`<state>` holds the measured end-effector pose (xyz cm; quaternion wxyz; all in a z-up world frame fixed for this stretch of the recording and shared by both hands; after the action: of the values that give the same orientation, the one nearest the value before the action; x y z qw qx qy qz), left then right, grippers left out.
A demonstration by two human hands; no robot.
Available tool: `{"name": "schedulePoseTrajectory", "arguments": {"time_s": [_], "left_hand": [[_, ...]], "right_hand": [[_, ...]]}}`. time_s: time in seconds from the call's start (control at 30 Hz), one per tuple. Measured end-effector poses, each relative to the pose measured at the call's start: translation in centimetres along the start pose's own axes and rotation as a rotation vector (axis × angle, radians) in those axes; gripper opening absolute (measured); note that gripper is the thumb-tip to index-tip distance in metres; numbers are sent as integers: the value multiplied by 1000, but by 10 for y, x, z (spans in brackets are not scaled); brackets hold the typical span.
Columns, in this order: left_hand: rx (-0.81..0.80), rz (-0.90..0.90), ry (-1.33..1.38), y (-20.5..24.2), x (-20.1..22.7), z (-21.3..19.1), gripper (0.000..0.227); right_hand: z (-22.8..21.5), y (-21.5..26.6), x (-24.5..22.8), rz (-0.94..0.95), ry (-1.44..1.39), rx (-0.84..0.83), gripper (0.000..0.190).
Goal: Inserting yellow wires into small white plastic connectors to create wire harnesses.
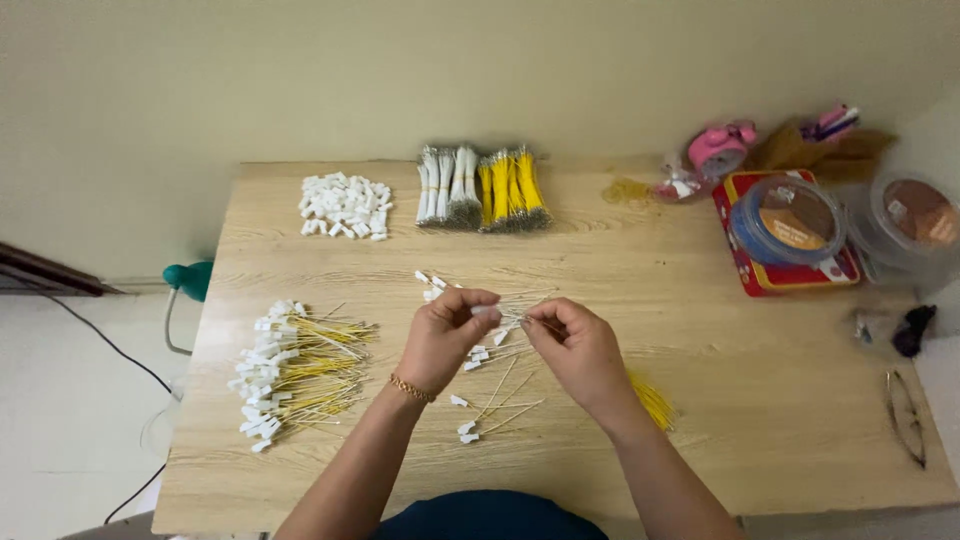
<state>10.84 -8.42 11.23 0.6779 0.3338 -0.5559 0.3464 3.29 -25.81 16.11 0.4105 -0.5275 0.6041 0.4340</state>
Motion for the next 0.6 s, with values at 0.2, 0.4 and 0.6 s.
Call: {"name": "schedulePoseTrajectory", "arguments": {"time_s": [0.2,0.4,0.6], "left_hand": [[-11,66,40,22,35,9,12],[-1,108,16,31,49,15,10],[-6,227,31,33,56,16,13]], "right_hand": [[3,7,-50,-82,178,-96,12],[8,4,-34,-86,-144,-137,16],[7,9,-43,-107,-186,-150,15]]}}
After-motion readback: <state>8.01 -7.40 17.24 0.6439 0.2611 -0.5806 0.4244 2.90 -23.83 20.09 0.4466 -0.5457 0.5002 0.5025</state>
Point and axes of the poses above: each hand's wrist, its own y-axis away from the middle knuckle, its own z-axis out of the palm, x = y × z, the point moved 7 cm from there along -y, towards the middle knuckle, and after that the axes turned 14 degrees about -x, right-handed, at the moved point
